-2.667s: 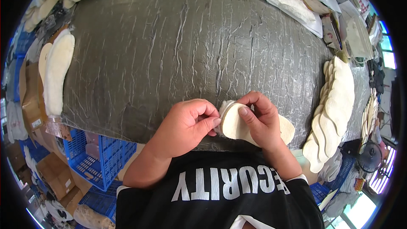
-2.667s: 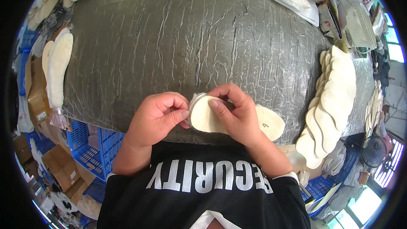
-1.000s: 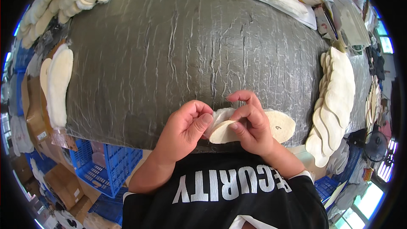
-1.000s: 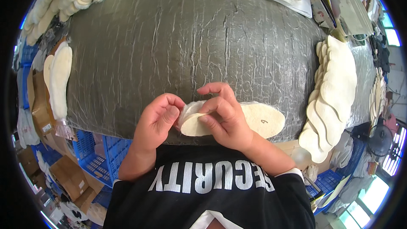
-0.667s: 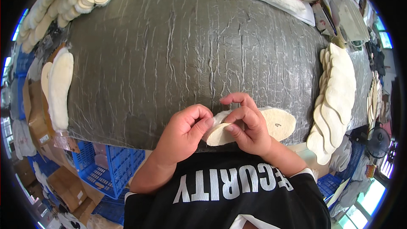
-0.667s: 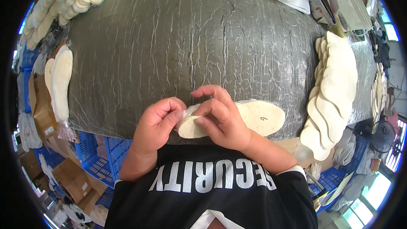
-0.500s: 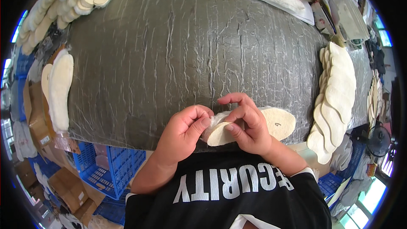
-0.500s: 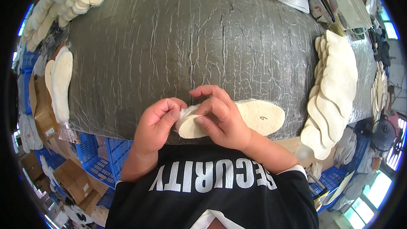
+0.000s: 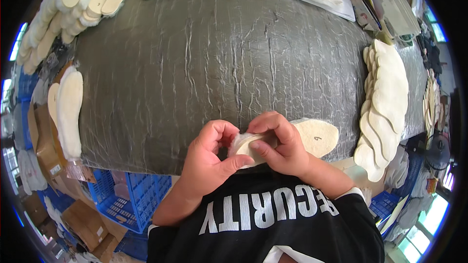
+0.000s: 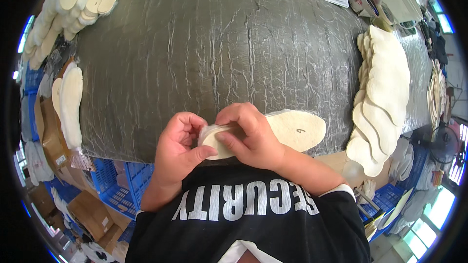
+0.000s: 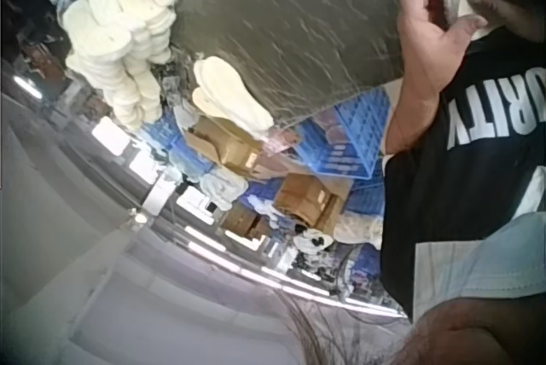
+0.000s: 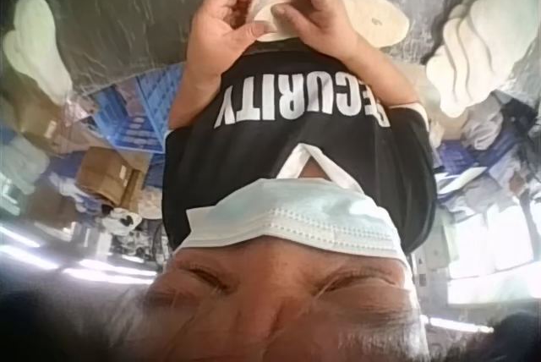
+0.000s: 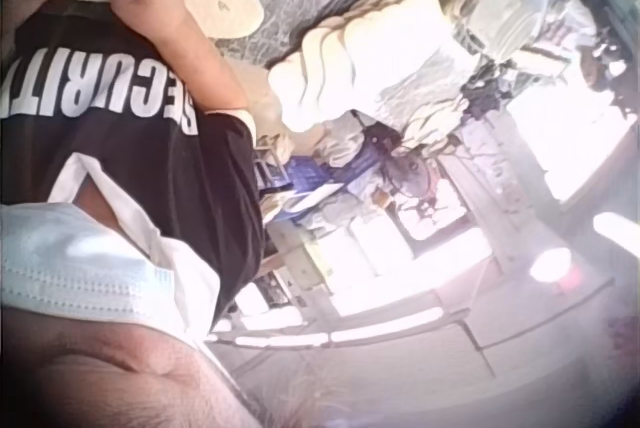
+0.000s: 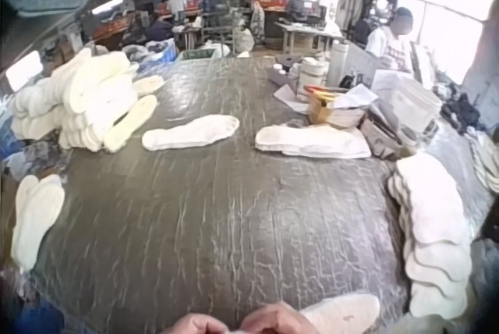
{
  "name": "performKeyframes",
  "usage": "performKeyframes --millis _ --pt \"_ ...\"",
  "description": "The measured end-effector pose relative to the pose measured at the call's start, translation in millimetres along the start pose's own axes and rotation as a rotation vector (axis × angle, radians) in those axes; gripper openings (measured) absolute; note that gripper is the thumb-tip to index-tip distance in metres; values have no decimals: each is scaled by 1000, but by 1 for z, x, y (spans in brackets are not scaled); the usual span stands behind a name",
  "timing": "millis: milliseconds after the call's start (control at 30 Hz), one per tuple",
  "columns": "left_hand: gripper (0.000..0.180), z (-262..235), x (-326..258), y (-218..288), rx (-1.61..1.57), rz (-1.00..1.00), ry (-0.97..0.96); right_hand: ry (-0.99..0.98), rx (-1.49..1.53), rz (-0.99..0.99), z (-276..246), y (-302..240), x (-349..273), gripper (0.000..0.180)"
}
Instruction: Manually aligning and layering soft shoe insole components on a work table.
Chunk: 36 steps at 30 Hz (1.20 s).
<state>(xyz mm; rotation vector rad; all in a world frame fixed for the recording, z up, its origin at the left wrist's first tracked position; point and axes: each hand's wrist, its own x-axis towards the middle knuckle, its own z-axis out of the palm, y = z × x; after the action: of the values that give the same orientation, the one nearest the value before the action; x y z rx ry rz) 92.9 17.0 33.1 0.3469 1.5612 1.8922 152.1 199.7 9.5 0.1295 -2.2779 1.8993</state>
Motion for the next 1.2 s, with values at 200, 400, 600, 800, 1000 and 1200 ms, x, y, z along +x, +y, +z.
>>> performKeyframes --millis 200,400,600,800,1000,1200 --pt "35 -8 -11 -4 44 -61 25 -169 -335 5 -21 -12 14 38" --pt "32 -15 -10 -7 216 27 -21 -339 -343 82 -24 -7 5 31" --pt "26 -9 -1 -7 535 170 -36 -299 -326 40 -17 -7 4 25" --pt "19 -7 3 -13 579 137 2 -310 -356 45 -10 0 2 14" --pt "23 -16 6 -22 218 -205 129 -506 -514 402 -30 -13 14 26" --pt "63 -1 5 9 401 410 7 -479 -42 853 -39 -8 19 42"
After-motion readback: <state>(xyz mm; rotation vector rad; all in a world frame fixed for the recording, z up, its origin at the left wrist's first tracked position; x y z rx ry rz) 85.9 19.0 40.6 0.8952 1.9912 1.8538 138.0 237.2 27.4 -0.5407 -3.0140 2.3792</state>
